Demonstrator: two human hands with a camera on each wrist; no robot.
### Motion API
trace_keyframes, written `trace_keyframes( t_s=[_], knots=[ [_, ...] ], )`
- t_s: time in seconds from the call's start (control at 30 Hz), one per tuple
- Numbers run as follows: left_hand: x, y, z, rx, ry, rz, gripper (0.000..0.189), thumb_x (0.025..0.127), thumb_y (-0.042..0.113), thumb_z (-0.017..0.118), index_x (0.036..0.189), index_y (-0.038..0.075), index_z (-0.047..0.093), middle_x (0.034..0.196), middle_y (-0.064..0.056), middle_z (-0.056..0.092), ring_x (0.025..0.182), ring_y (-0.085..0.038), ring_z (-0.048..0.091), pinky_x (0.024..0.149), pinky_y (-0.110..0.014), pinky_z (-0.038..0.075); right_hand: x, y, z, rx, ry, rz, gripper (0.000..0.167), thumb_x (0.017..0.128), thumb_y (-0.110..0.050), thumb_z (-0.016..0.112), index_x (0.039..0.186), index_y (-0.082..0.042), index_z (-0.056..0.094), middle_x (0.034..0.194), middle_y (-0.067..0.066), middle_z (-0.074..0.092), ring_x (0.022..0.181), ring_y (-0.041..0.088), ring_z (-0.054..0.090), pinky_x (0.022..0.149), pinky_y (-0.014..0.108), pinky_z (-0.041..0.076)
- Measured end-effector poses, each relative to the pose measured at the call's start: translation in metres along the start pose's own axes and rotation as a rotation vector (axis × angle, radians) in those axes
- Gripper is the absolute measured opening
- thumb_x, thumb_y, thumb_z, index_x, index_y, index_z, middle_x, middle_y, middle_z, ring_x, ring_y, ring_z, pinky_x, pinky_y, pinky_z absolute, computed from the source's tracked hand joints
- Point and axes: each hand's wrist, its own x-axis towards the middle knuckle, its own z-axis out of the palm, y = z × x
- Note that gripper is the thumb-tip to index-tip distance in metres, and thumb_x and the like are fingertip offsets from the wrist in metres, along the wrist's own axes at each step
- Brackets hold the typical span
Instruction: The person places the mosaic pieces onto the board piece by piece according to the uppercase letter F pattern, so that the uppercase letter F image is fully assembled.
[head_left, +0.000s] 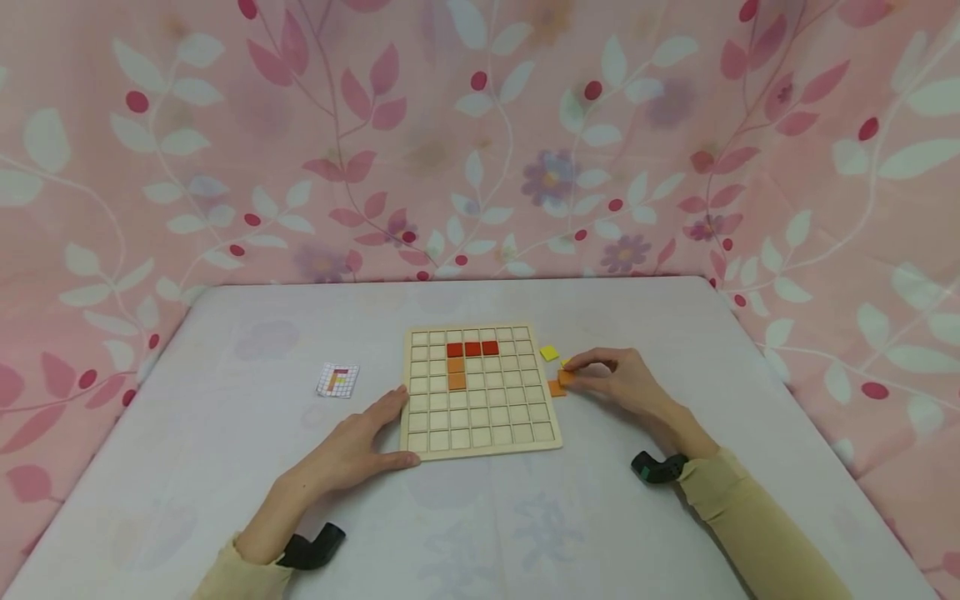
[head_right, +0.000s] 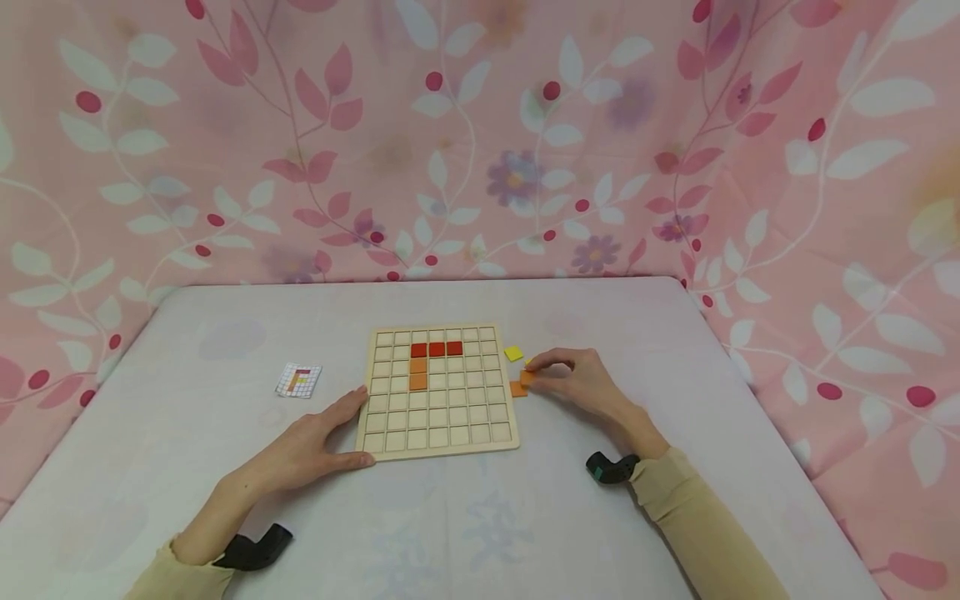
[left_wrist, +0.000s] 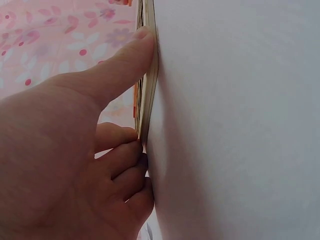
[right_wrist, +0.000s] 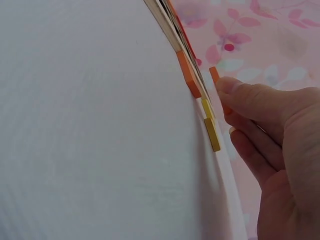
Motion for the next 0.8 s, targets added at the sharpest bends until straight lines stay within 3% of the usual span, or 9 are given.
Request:
trace_keyframes(
  t_s=[0.23,0.43,0.8],
  knots=[
    [0.000,0.000,-0.001,0.003,-0.005,-0.003,0.102,0.081,0.050,0.079,0.159,0.010,0.026,0.165,-0.006,0.025,0.151,-0.031,0.026,0.118,-0.055,0.030,0.009,-0.014,0.016,-0.024,0.027,-0.024,0.023,0.083,-0.023,0.083,0.105,-0.022,0.078,0.105,-0.005,0.076,0.117,0.019,0.062,0.113,0.052,0.034],
    [0.000,0.000,0.000,0.002,-0.001,-0.007,0.103,0.080,0.051,0.080,0.159,0.011,0.026,0.165,-0.006,0.026,0.151,-0.031,0.027,0.117,-0.055,0.030,0.017,-0.029,0.041,0.010,0.009,0.027,0.021,0.081,-0.026,0.085,0.101,-0.026,0.079,0.105,-0.010,0.075,0.120,0.018,0.059,0.109,0.048,0.037],
    [0.000,0.000,0.001,0.006,0.013,0.000,0.103,0.080,0.051,0.080,0.159,0.012,0.027,0.165,-0.006,0.027,0.150,-0.032,0.028,0.116,-0.056,0.032,0.028,-0.058,0.080,0.030,-0.030,-0.048,0.021,0.081,-0.021,0.085,0.101,-0.023,0.079,0.103,-0.011,0.075,0.111,0.011,0.065,0.104,0.042,0.046]
  ],
)
